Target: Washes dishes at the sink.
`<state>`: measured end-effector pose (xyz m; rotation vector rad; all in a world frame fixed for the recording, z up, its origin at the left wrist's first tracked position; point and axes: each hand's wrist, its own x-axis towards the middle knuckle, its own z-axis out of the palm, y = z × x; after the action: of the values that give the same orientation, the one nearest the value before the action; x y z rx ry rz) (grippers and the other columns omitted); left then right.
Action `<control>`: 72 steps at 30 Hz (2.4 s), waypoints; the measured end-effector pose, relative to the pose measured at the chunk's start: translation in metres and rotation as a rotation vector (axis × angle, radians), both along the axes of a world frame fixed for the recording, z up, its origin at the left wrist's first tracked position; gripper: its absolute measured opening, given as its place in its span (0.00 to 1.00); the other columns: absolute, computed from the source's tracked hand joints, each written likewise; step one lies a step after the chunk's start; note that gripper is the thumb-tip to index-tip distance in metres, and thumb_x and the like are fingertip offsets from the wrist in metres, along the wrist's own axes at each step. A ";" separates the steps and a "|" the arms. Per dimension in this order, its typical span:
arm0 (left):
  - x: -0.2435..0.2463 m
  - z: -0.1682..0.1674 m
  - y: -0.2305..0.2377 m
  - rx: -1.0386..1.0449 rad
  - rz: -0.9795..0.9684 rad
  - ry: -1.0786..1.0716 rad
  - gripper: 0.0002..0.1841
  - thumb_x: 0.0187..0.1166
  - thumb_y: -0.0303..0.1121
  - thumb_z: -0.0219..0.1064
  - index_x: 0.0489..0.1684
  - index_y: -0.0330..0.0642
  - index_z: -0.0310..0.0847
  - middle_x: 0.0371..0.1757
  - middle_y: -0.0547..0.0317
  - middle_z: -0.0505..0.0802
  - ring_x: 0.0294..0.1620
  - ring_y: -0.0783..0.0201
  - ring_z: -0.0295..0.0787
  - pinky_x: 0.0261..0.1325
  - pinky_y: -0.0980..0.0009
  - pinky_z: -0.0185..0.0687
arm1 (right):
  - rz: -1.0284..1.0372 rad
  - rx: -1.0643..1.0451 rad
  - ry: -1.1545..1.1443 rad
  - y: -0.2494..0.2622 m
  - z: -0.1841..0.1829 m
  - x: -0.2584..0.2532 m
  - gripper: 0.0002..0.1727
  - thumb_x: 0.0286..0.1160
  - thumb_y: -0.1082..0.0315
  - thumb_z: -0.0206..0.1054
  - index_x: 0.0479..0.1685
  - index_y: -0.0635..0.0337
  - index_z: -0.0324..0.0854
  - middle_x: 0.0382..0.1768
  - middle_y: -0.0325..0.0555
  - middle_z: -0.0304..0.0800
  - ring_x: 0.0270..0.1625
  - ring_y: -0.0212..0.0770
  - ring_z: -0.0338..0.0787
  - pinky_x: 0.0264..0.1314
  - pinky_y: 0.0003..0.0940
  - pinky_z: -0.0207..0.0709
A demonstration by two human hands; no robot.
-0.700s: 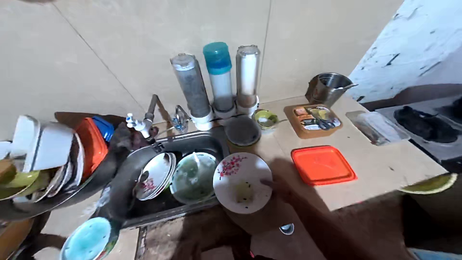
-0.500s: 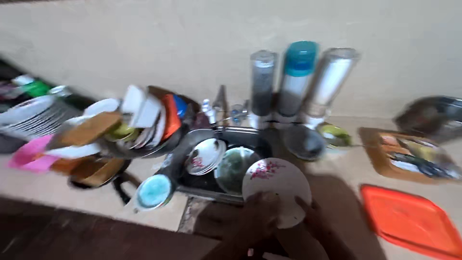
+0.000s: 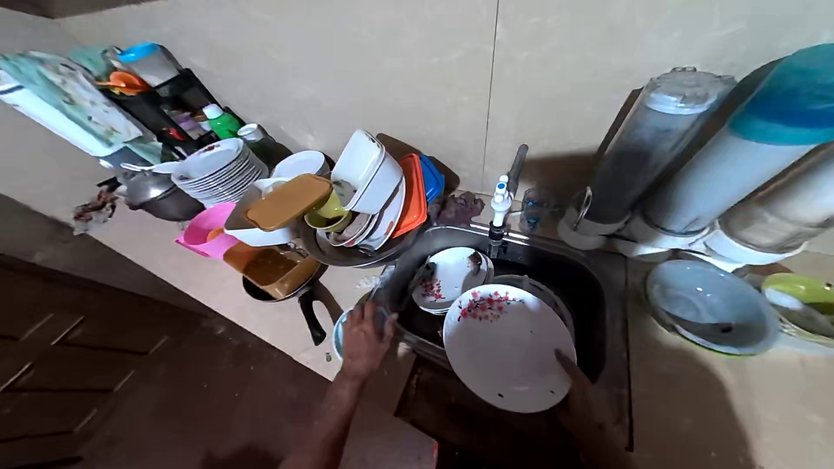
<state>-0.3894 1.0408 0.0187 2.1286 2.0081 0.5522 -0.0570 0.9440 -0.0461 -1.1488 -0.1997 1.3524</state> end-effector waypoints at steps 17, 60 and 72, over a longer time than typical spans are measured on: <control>0.079 0.002 0.014 0.208 -0.516 -0.398 0.10 0.73 0.20 0.64 0.45 0.23 0.86 0.51 0.36 0.93 0.56 0.49 0.92 0.65 0.57 0.86 | 0.028 0.122 0.077 0.031 -0.013 -0.012 0.30 0.96 0.48 0.33 0.84 0.57 0.61 0.60 0.48 0.90 0.57 0.38 0.93 0.57 0.40 0.90; 0.272 -0.041 0.058 0.054 -0.996 0.055 0.14 0.79 0.33 0.67 0.51 0.34 0.94 0.54 0.35 0.95 0.62 0.35 0.89 0.71 0.39 0.76 | 0.095 0.280 0.432 0.021 -0.001 0.001 0.15 0.82 0.66 0.45 0.52 0.55 0.78 0.38 0.40 0.95 0.43 0.34 0.94 0.48 0.34 0.90; 0.262 -0.045 0.055 0.127 -1.118 -0.050 0.14 0.75 0.35 0.70 0.46 0.34 0.94 0.54 0.36 0.94 0.63 0.34 0.89 0.73 0.39 0.75 | 0.171 0.279 0.391 0.022 -0.006 0.000 0.14 0.80 0.68 0.47 0.51 0.52 0.78 0.39 0.37 0.94 0.45 0.32 0.93 0.50 0.33 0.88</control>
<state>-0.1275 1.0954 -0.0268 2.7709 0.5137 0.4915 -0.0567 0.9661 -0.0517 -0.6306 -0.1972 1.6145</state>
